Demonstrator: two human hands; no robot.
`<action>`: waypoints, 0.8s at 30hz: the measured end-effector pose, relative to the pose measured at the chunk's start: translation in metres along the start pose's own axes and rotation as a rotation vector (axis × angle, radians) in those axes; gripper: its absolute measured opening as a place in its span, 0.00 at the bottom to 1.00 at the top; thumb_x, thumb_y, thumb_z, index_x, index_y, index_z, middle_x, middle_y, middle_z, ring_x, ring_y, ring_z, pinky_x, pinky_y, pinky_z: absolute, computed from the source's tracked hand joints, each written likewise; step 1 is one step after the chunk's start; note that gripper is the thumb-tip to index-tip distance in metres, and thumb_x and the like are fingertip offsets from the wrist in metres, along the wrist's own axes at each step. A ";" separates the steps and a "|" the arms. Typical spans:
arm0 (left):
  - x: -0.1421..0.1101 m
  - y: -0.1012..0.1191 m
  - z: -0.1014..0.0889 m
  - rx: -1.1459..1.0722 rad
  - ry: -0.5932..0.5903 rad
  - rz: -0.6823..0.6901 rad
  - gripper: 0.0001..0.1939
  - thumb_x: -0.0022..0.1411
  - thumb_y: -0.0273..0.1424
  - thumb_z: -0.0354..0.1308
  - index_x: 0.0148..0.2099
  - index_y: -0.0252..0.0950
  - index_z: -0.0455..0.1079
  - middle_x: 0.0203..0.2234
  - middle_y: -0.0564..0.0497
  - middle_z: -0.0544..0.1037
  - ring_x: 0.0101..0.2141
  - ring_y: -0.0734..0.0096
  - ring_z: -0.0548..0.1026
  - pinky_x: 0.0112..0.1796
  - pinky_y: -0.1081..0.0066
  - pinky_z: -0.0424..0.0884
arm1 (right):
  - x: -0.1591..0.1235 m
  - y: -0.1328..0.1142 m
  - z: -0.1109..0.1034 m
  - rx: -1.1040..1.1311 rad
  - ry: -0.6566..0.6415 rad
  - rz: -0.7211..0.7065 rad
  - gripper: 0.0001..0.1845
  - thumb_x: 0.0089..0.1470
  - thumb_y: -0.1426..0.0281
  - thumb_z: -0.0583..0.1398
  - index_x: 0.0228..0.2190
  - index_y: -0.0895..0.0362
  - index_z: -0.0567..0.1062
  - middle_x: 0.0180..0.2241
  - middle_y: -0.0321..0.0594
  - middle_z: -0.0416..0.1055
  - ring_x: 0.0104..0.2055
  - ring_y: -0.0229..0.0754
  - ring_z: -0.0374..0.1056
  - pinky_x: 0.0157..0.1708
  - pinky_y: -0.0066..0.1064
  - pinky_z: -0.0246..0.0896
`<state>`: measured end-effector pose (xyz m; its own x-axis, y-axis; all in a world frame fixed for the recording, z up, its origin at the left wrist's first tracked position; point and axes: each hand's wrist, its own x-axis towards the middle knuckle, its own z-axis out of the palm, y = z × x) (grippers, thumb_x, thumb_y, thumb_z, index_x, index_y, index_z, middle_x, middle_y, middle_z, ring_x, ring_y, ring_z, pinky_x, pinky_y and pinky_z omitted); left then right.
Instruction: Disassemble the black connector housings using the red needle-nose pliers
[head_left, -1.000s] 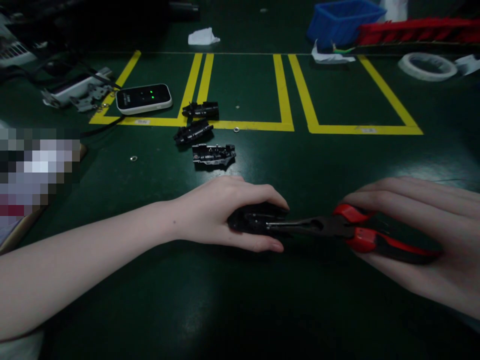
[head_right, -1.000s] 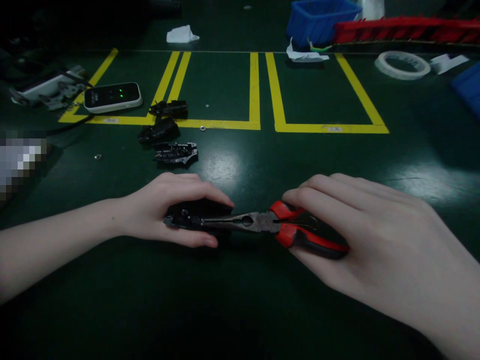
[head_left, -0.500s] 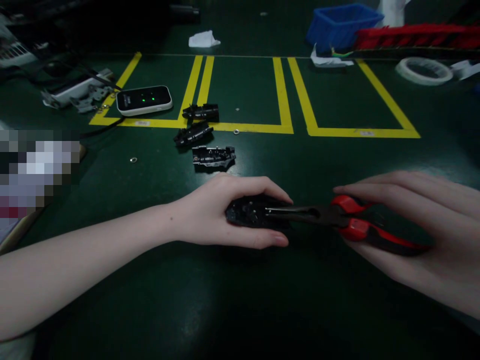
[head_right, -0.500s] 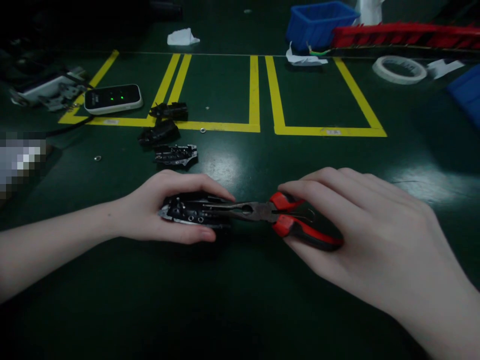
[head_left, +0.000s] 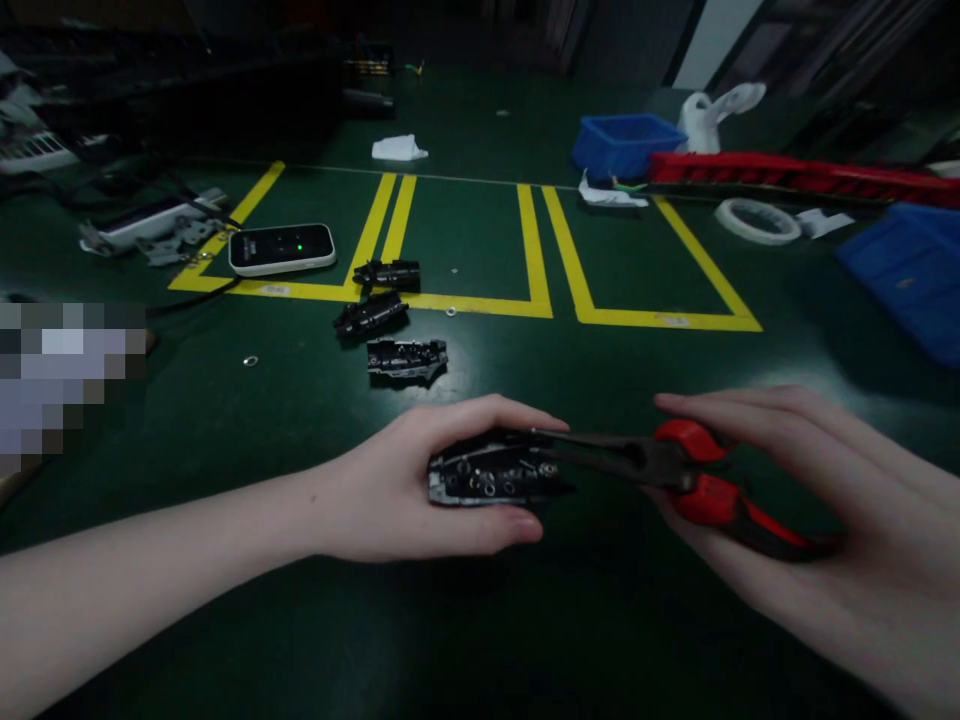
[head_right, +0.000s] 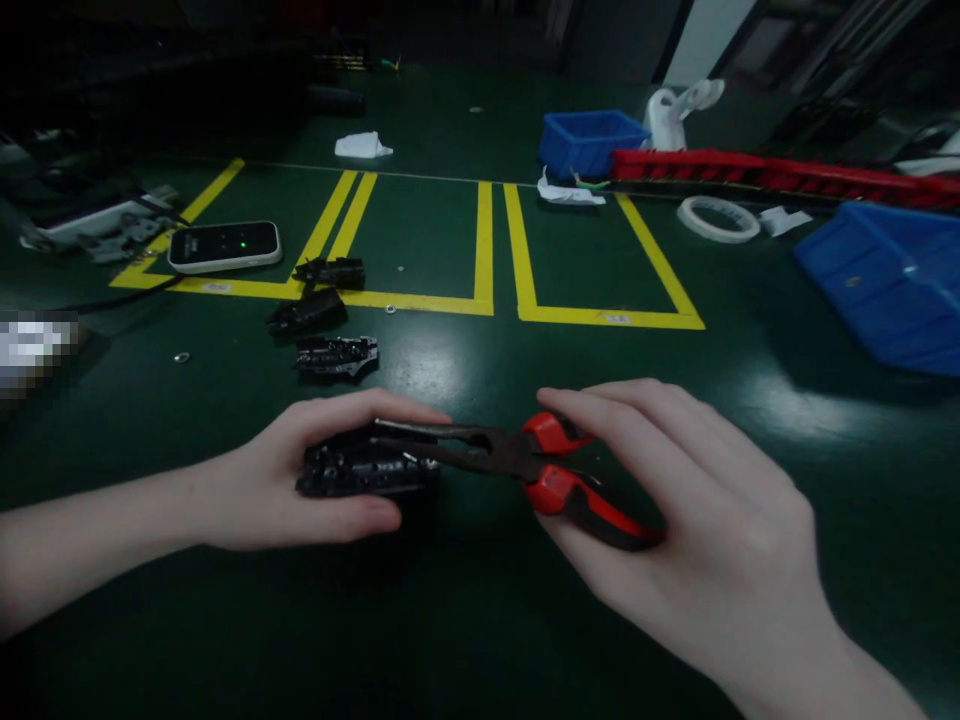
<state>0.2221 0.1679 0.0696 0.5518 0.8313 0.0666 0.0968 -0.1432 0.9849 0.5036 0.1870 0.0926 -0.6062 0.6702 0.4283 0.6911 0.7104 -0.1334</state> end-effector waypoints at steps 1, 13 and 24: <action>0.000 0.000 0.002 -0.017 -0.025 -0.015 0.25 0.62 0.31 0.67 0.60 0.40 0.67 0.52 0.48 0.77 0.48 0.63 0.78 0.45 0.70 0.77 | 0.000 0.000 -0.001 0.007 -0.002 -0.001 0.20 0.59 0.63 0.61 0.52 0.51 0.71 0.45 0.41 0.74 0.42 0.48 0.73 0.41 0.41 0.69; -0.005 0.002 0.007 -0.003 0.020 -0.108 0.39 0.65 0.37 0.63 0.72 0.46 0.50 0.59 0.47 0.71 0.56 0.56 0.71 0.55 0.61 0.71 | 0.000 -0.001 0.001 -0.010 0.007 0.009 0.21 0.56 0.71 0.56 0.52 0.52 0.66 0.48 0.48 0.68 0.50 0.59 0.68 0.46 0.55 0.67; 0.003 -0.009 0.004 -0.070 -0.086 -0.082 0.39 0.48 0.29 0.74 0.58 0.43 0.57 0.44 0.50 0.75 0.42 0.62 0.77 0.39 0.66 0.75 | -0.001 -0.001 0.011 -0.039 -0.049 -0.126 0.19 0.50 0.74 0.56 0.45 0.53 0.67 0.41 0.45 0.70 0.46 0.56 0.68 0.52 0.57 0.63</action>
<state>0.2268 0.1697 0.0607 0.6140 0.7889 -0.0254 0.0880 -0.0364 0.9955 0.4990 0.1882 0.0821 -0.7070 0.5865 0.3952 0.6225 0.7813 -0.0459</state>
